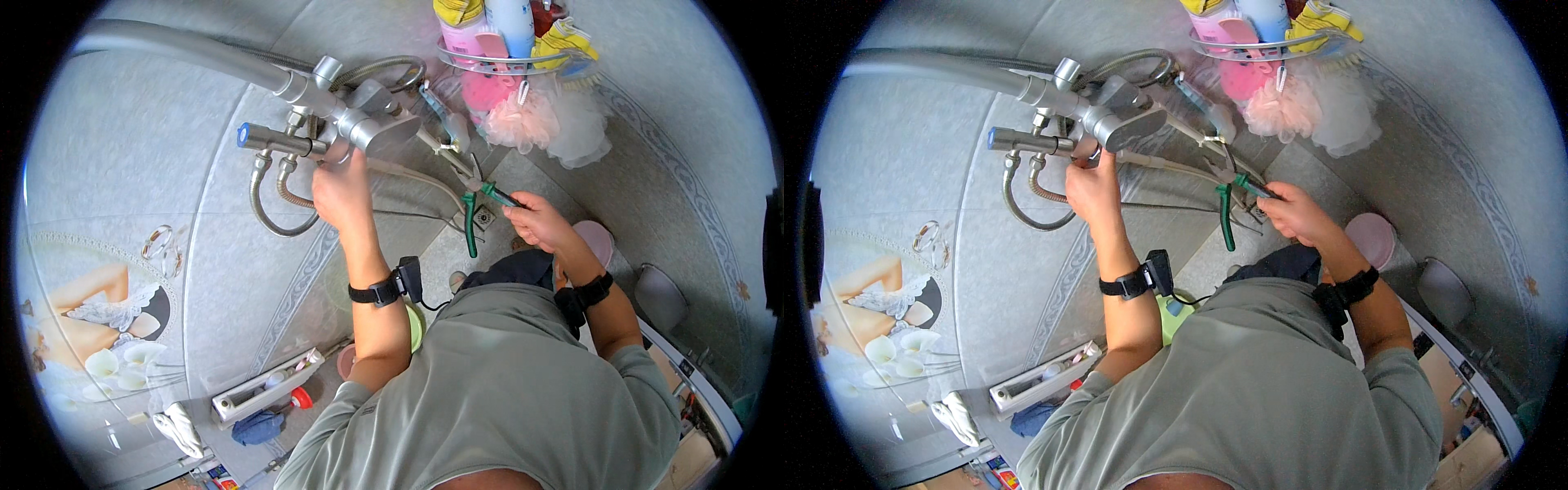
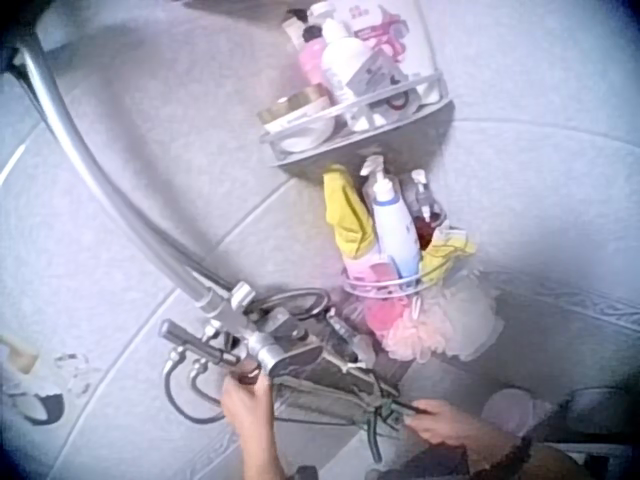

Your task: The person uses pliers to unscrew and remove parts of a shower head assembly, wipes a component with a cloth, and then reattaches the parts by hand.

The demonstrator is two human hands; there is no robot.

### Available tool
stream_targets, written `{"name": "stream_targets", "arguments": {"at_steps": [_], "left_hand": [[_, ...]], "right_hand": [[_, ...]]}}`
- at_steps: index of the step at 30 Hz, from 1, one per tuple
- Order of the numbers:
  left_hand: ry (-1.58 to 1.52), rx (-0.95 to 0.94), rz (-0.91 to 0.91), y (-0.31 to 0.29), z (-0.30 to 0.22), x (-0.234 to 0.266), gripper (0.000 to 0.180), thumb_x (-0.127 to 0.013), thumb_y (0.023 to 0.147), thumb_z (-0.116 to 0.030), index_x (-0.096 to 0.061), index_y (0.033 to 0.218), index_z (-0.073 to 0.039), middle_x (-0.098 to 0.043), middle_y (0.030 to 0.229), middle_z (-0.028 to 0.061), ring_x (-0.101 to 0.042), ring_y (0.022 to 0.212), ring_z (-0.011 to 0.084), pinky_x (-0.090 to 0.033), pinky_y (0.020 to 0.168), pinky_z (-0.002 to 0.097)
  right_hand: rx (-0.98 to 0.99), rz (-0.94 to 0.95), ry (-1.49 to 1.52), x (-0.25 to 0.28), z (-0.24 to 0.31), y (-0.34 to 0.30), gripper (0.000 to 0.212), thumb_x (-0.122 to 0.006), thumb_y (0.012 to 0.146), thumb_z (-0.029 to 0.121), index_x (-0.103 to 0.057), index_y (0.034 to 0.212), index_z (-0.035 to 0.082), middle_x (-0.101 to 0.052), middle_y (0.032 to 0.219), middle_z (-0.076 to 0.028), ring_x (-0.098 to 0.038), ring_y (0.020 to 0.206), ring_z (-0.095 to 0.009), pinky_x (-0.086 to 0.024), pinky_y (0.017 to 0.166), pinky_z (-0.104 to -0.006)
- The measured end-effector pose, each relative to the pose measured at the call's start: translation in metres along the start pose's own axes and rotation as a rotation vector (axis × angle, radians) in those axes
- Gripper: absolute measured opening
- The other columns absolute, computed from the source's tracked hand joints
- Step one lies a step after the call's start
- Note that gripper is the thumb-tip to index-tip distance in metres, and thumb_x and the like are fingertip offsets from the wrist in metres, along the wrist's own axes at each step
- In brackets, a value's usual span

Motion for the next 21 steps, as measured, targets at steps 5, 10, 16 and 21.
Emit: {"name": "stream_targets", "arguments": {"at_steps": [5,10,16,21], "left_hand": [[0.082,0.063,-0.022,0.009,0.007,-0.013,0.042,-0.07,0.07,-0.041,-0.068,0.09,-0.005,-0.067,0.09,0.0156,-0.062,0.09,0.0352,-0.048,0.077,0.0444],[-0.125,-0.127,-0.011,0.003,0.0,-0.007,0.045,-0.07,0.069,-0.041,-0.066,0.086,0.001,-0.066,0.088,0.0197,-0.063,0.086,0.0365,-0.048,0.076,0.0445],[0.1,-0.056,-0.071,0.008,0.006,-0.013,0.043,-0.067,0.076,-0.042,-0.066,0.087,0.0,-0.066,0.084,0.0193,-0.063,0.08,0.0367,-0.048,0.073,0.0441],[-0.073,-0.177,-0.055,0.011,0.02,-0.017,0.05,-0.067,0.076,-0.047,-0.066,0.085,0.002,-0.066,0.08,0.0186,-0.063,0.078,0.0364,-0.048,0.071,0.0443]], "right_hand": [[-0.011,0.016,0.004,-0.004,0.004,-0.003,0.01,-0.053,0.093,0.014,-0.047,0.087,0.009,-0.035,0.061,0.008,-0.027,0.045,0.001,-0.019,0.036,-0.0176],[-0.005,-0.025,-0.012,-0.001,0.001,-0.002,0.01,-0.053,0.093,0.013,-0.047,0.087,0.008,-0.034,0.06,0.008,-0.028,0.044,0.001,-0.019,0.036,-0.0178],[0.01,-0.004,-0.022,0.005,-0.001,-0.003,0.009,-0.053,0.093,0.014,-0.047,0.089,0.008,-0.036,0.061,0.008,-0.028,0.044,0.001,-0.021,0.036,-0.0173],[-0.005,-0.017,-0.013,0.005,-0.001,-0.008,0.009,-0.053,0.093,0.014,-0.047,0.088,0.009,-0.036,0.061,0.008,-0.028,0.044,0.001,-0.02,0.036,-0.0172]]}}
Point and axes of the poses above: each hand's wrist, its own y-axis towards the middle knuckle, its own x-axis out of the back of the hand, z = x × y, the point moved 1 cm from there along y, towards the middle knuckle
